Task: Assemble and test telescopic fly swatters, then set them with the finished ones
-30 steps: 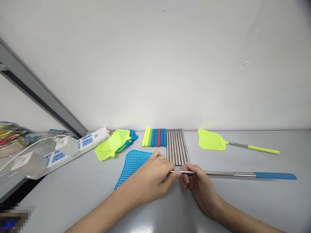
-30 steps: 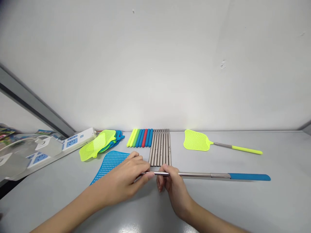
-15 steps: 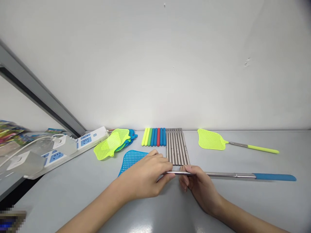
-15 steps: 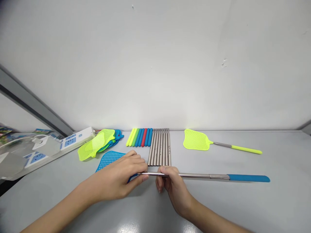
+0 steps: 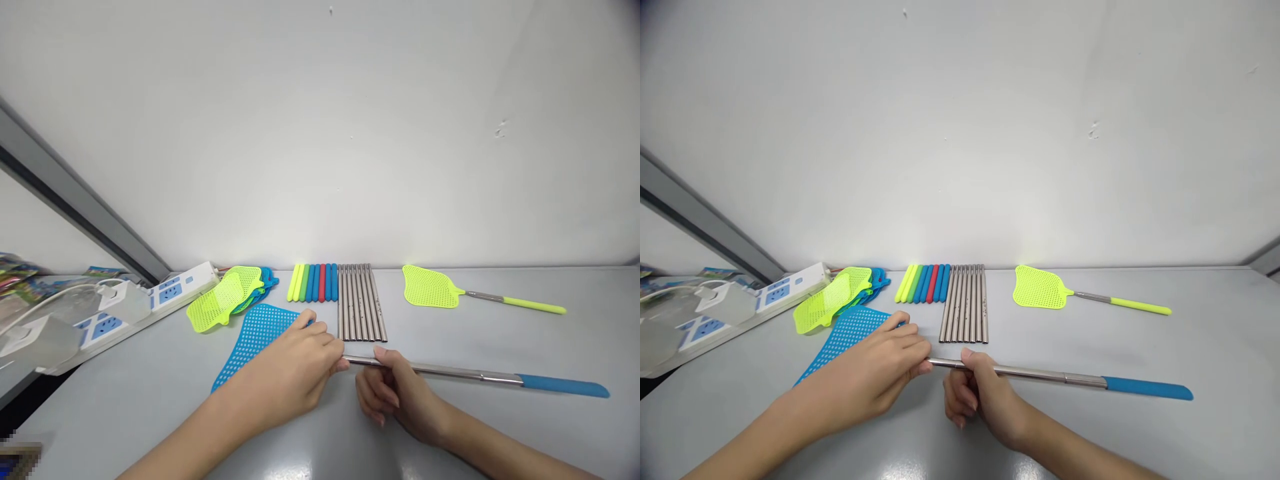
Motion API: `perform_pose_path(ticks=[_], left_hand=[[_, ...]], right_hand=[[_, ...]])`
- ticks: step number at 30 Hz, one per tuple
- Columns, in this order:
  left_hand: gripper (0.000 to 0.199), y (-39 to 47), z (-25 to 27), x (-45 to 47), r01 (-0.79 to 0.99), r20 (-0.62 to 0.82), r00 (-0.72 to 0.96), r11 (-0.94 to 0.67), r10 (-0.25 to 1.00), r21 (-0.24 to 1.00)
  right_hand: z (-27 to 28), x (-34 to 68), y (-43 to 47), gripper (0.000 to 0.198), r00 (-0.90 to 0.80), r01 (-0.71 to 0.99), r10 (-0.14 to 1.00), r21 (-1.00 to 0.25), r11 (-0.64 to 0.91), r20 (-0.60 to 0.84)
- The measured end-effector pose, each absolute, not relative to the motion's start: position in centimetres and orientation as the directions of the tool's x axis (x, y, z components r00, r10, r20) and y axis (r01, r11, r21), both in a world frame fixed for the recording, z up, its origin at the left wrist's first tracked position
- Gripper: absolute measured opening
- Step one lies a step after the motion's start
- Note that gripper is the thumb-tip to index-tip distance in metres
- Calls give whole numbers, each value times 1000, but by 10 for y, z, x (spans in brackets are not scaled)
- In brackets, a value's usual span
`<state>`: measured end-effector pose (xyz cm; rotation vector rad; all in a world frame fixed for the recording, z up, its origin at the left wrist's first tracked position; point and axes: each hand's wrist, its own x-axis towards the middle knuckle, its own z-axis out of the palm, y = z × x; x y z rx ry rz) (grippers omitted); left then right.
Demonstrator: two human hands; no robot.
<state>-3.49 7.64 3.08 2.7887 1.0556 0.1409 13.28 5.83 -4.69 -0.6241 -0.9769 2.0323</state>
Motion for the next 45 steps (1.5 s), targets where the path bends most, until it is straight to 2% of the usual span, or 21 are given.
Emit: perform_pose_path(ticks=[11,17,23,30,35,38,40,45], left_hand=[[18,65,24,-24,663,68,744,-747,664,45],[16,60,13,-15,601,72,800,-794,596,-94],[16,59,10,-14,608,93,794,-784,601,-124],[18,59,5,-11,612,187,789,-775,585,-159],[16,59,3,-12,614,193,786,-777,587,-137],[15,61,10,-15,617,174,779,-785,602,-49],[18,63,19,-17,609,113,787,-793,607,23],[25,67,37,-24,607,19,789,-784,614,126]], right_hand=[[-51,133,50,46,-694,-473,707,-654,-590,-136],[-53,130,45,46,-720,-455,679,-638,-621,-147],[-51,130,46,53,-736,-467,665,-618,-632,-124],[-47,130,46,58,-807,-437,580,-549,-713,-112],[-48,129,47,60,-820,-419,562,-558,-717,-106],[-54,127,47,66,-821,-416,567,-610,-675,-68],[-58,126,46,69,-802,-401,593,-669,-626,-74],[-60,125,45,57,-589,-406,798,-805,-432,-131]])
